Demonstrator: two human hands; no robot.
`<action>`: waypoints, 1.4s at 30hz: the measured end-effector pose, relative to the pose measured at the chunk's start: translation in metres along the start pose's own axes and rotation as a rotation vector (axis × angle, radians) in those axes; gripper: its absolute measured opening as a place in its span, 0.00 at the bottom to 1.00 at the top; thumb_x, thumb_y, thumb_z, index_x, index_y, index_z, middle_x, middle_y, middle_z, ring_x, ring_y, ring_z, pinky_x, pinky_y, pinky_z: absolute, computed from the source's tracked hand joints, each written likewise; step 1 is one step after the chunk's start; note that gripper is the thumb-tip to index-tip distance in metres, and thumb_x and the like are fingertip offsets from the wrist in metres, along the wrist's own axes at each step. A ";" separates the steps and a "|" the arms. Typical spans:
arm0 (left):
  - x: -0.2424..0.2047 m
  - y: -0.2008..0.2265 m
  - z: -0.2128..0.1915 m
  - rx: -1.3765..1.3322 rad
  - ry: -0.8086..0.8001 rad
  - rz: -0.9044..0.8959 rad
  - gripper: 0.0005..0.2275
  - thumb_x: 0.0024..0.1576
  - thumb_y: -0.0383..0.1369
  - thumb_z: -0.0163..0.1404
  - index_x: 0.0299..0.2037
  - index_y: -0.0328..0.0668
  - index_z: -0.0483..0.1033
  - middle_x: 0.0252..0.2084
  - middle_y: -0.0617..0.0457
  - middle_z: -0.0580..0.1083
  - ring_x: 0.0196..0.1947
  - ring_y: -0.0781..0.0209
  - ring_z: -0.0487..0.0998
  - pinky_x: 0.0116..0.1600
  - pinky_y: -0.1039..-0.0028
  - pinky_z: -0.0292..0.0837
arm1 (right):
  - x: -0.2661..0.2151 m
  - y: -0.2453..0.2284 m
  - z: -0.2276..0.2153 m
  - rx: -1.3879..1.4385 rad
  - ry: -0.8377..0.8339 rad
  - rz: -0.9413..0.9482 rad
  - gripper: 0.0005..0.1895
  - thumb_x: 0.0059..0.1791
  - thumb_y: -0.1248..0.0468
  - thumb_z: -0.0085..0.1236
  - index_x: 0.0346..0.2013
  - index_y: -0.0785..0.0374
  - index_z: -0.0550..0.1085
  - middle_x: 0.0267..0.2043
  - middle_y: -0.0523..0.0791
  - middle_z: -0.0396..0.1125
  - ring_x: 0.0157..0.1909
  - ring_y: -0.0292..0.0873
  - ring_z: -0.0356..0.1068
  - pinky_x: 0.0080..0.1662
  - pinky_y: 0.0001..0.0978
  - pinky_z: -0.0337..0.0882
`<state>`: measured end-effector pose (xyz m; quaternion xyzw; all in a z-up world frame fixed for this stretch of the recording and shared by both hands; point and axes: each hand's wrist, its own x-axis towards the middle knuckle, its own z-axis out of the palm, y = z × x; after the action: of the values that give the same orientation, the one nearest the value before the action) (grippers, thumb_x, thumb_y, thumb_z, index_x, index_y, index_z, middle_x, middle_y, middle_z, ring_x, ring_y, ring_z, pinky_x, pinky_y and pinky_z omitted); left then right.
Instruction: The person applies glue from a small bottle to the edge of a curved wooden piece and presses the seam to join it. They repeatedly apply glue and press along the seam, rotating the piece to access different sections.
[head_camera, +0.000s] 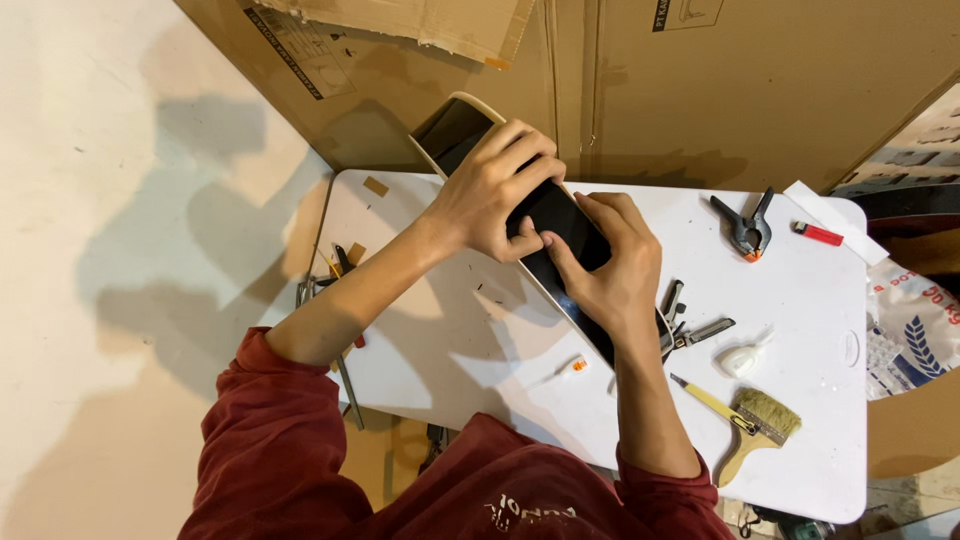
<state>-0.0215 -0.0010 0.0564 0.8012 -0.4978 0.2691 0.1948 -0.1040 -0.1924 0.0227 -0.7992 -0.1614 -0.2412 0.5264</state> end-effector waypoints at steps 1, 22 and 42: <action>0.000 0.002 -0.001 -0.001 0.000 -0.002 0.20 0.36 0.40 0.47 0.40 0.44 0.73 0.37 0.51 0.66 0.44 0.48 0.69 0.50 0.61 0.71 | -0.001 0.000 0.000 -0.001 -0.002 0.001 0.25 0.46 0.58 0.73 0.48 0.77 0.78 0.42 0.55 0.72 0.39 0.58 0.75 0.38 0.46 0.77; 0.002 0.005 0.002 0.007 0.080 0.060 0.21 0.40 0.43 0.45 0.45 0.47 0.73 0.35 0.53 0.65 0.41 0.49 0.70 0.46 0.63 0.70 | 0.003 0.007 0.000 -0.084 0.025 -0.146 0.19 0.48 0.56 0.72 0.42 0.71 0.80 0.30 0.51 0.65 0.28 0.55 0.72 0.28 0.39 0.68; -0.010 0.000 0.027 0.214 0.422 0.094 0.17 0.51 0.52 0.42 0.36 0.52 0.75 0.25 0.63 0.70 0.27 0.62 0.76 0.35 0.74 0.75 | 0.007 0.019 -0.008 -0.009 0.046 -0.114 0.18 0.47 0.57 0.73 0.38 0.71 0.79 0.26 0.49 0.63 0.28 0.52 0.69 0.30 0.36 0.67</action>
<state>-0.0182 -0.0101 0.0288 0.7191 -0.4515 0.4906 0.1959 -0.0903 -0.2077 0.0147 -0.7854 -0.1933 -0.2898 0.5116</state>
